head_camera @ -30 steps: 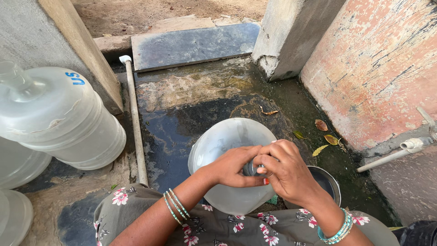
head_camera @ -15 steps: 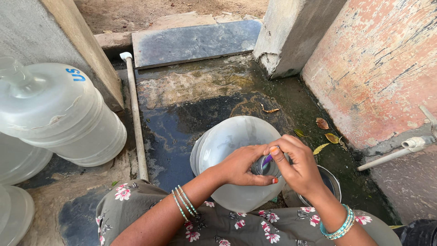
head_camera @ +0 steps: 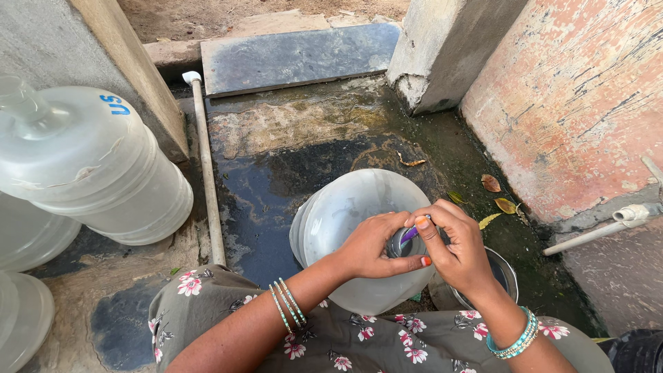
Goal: The person scrubs the mouth and neck of a large water dispenser jug with a toothbrush, then wipes the jug's outer body with a green scrub sponge and pours water over it from a plastic pitcher to rinse it.
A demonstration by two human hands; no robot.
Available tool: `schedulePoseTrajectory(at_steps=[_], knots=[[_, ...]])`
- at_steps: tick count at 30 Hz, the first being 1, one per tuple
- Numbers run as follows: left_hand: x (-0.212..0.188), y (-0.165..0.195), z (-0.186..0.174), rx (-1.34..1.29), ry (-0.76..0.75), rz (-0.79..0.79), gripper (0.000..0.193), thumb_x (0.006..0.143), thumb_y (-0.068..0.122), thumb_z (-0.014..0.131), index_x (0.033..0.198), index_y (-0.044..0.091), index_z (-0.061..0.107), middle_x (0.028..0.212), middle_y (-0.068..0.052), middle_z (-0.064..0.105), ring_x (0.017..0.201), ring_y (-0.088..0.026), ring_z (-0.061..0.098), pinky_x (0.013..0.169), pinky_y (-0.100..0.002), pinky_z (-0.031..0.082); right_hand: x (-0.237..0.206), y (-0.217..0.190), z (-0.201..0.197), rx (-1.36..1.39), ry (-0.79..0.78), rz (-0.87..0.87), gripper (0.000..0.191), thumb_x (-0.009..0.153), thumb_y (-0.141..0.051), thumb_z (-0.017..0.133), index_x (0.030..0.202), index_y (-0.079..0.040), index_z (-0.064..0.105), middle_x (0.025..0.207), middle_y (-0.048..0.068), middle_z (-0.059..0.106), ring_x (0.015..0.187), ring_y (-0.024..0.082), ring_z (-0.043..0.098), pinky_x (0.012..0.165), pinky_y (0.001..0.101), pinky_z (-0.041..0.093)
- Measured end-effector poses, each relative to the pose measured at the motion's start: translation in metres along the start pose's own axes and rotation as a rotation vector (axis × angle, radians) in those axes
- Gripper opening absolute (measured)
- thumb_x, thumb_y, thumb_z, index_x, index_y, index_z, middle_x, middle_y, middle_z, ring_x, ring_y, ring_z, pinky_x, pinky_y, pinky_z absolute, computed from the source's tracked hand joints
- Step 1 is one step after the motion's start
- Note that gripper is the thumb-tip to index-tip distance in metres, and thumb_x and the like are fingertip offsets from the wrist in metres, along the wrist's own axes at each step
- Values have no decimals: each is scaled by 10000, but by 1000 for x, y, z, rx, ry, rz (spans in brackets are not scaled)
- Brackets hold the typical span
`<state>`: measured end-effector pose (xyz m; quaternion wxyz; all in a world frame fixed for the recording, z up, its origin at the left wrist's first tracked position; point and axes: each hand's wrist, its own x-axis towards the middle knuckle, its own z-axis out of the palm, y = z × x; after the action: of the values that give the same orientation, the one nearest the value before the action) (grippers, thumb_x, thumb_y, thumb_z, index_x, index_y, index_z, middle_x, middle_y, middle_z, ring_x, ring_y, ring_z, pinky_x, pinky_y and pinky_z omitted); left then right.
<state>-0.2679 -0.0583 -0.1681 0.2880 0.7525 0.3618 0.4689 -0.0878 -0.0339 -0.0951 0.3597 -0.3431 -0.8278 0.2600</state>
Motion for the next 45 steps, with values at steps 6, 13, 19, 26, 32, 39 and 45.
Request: schedulePoseTrajectory(at_steps=[6, 13, 19, 26, 32, 39, 45], knots=[[-4, -2, -2, 2, 17, 7, 555, 878, 469, 747, 1275, 101, 621, 1067, -147, 701, 1020, -371, 687, 907, -454, 519, 0, 1, 6, -5, 7, -11, 237, 1006, -218, 599, 933, -24, 713, 813, 64, 642, 760, 170, 647, 712, 308, 492], [-7, -8, 2, 14, 11, 12, 532, 887, 446, 743, 1221, 63, 585, 1041, -164, 661, 1003, -381, 653, 886, -454, 499, -1, 2, 8, -1, 13, -30, 230, 1011, -210, 593, 946, -24, 712, 843, 63, 665, 784, 176, 661, 729, 314, 503], [-9, -8, 6, 23, 30, 36, 546, 920, 437, 723, 1231, 36, 519, 1066, -183, 624, 1042, -383, 629, 909, -457, 490, -2, 3, 7, -23, 13, -19, 240, 1011, -226, 594, 944, -36, 724, 822, 65, 654, 766, 178, 654, 713, 314, 492], [-9, -11, 6, 38, 12, -17, 494, 890, 409, 717, 1194, 55, 556, 1014, -156, 623, 999, -361, 632, 885, -454, 486, -3, 3, 7, -20, 21, -24, 245, 1016, -232, 593, 948, -37, 725, 833, 61, 659, 774, 168, 655, 716, 305, 493], [-10, -15, 6, 47, 26, -7, 518, 882, 430, 726, 1202, 58, 558, 1045, -151, 628, 1019, -366, 633, 898, -454, 488, -2, 5, 9, -4, 18, -12, 240, 1010, -228, 600, 949, -31, 723, 836, 61, 662, 775, 161, 657, 710, 300, 496], [-10, -14, 7, 40, 21, 7, 540, 896, 452, 717, 1231, 60, 559, 1076, -151, 635, 1043, -362, 631, 917, -451, 485, -2, 6, 7, -2, 14, -14, 249, 1014, -234, 597, 949, -34, 730, 831, 60, 657, 770, 160, 652, 708, 295, 490], [-9, -13, 3, 33, 8, 8, 563, 901, 479, 714, 1247, 61, 563, 1073, -152, 636, 1041, -366, 633, 920, -452, 484, -2, 5, 8, -9, 15, 7, 251, 1006, -243, 603, 942, -39, 736, 808, 60, 648, 743, 161, 636, 678, 300, 473]])
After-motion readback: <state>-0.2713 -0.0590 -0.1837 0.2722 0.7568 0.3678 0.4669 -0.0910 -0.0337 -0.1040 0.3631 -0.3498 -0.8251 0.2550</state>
